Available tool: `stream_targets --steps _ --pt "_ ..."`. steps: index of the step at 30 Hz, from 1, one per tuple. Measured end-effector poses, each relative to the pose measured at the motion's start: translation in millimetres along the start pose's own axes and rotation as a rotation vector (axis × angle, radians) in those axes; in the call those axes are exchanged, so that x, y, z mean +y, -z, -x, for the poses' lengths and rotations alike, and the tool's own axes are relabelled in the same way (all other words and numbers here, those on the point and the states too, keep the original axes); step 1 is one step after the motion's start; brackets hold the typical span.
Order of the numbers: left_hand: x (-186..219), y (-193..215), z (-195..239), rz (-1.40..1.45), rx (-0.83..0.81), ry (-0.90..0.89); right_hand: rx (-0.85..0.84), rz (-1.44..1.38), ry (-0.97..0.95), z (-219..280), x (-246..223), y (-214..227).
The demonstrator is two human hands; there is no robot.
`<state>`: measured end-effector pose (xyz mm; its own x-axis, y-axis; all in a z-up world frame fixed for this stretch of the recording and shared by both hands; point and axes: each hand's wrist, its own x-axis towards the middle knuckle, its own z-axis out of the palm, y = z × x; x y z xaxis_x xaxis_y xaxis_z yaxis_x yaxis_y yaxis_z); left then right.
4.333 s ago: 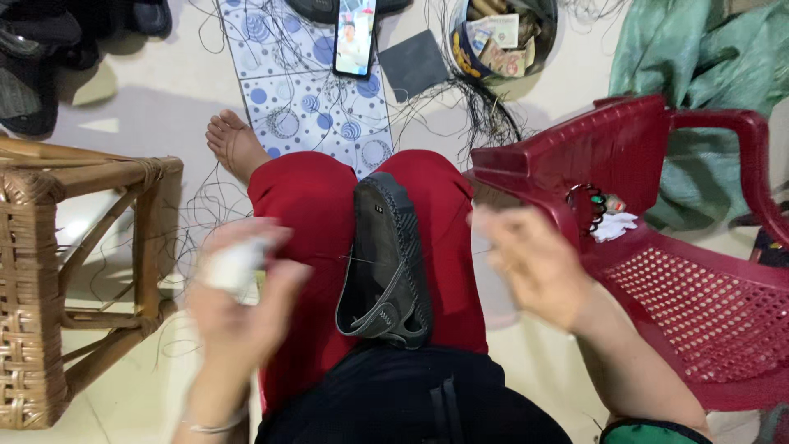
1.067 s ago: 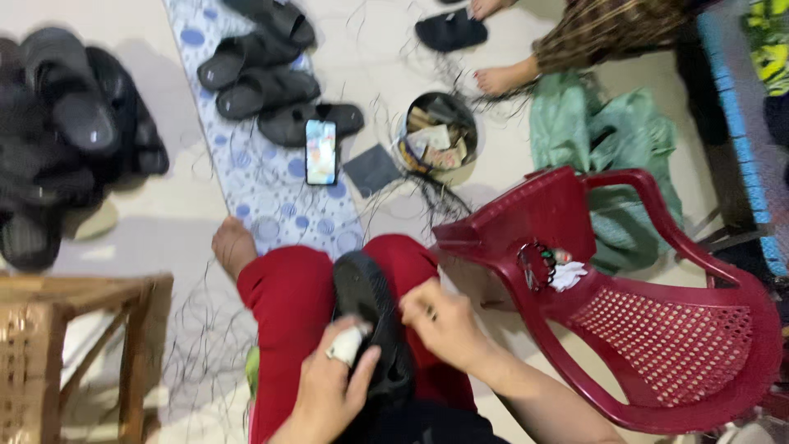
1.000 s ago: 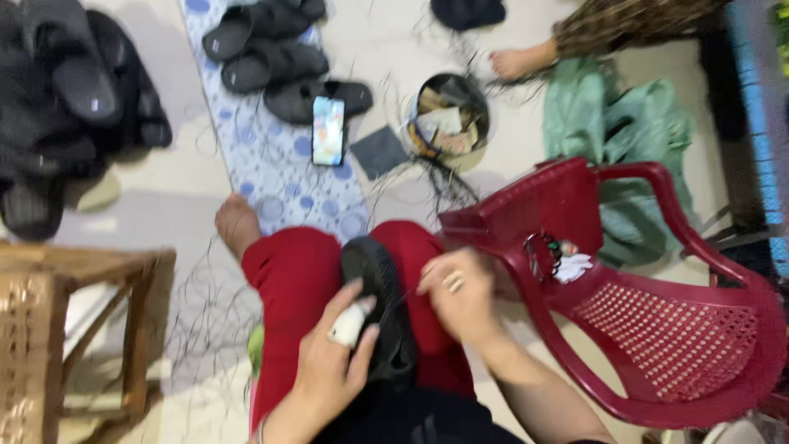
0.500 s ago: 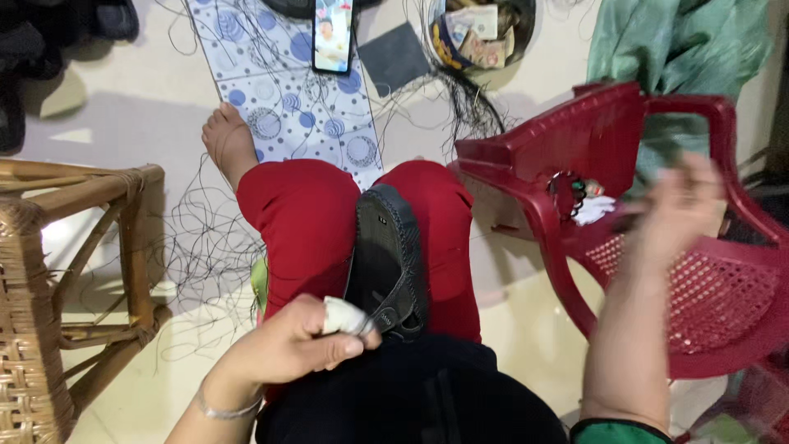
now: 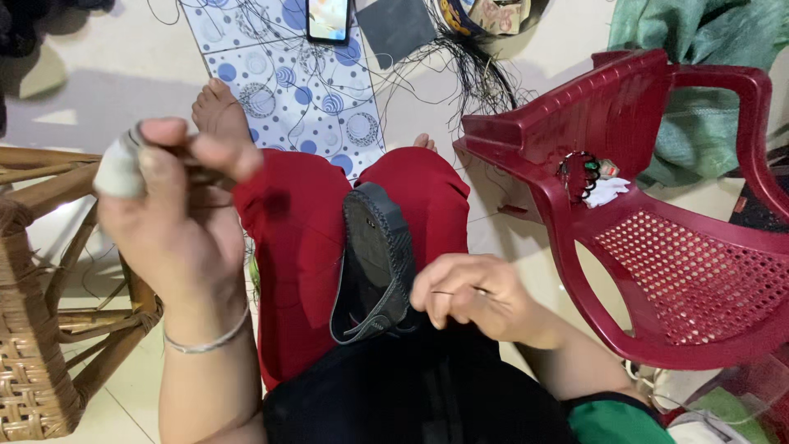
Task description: The person sits on the floor and sews a black slip-on shoe using a needle and thread. They repeatedly push the needle through the sole and pull the thread to stitch the shoe while holding it on their lap.
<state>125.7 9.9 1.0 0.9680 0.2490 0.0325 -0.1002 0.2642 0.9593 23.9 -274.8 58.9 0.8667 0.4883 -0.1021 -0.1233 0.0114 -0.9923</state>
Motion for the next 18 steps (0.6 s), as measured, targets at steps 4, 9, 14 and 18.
stream_targets --steps 4,9,14,18 --pt "-35.8 40.2 -6.5 0.434 0.160 0.576 0.255 -0.189 -0.179 4.7 42.0 8.6" --pt "-6.1 10.7 19.2 -0.137 0.049 0.290 0.389 -0.071 -0.306 4.5 9.0 28.4" --pt "44.7 -61.1 70.7 -0.481 -1.108 -0.034 0.082 0.330 0.113 -22.8 -57.1 -1.9" --pt "46.0 22.0 10.2 -1.120 -0.653 1.118 0.068 0.566 0.017 -8.9 -59.5 29.7"
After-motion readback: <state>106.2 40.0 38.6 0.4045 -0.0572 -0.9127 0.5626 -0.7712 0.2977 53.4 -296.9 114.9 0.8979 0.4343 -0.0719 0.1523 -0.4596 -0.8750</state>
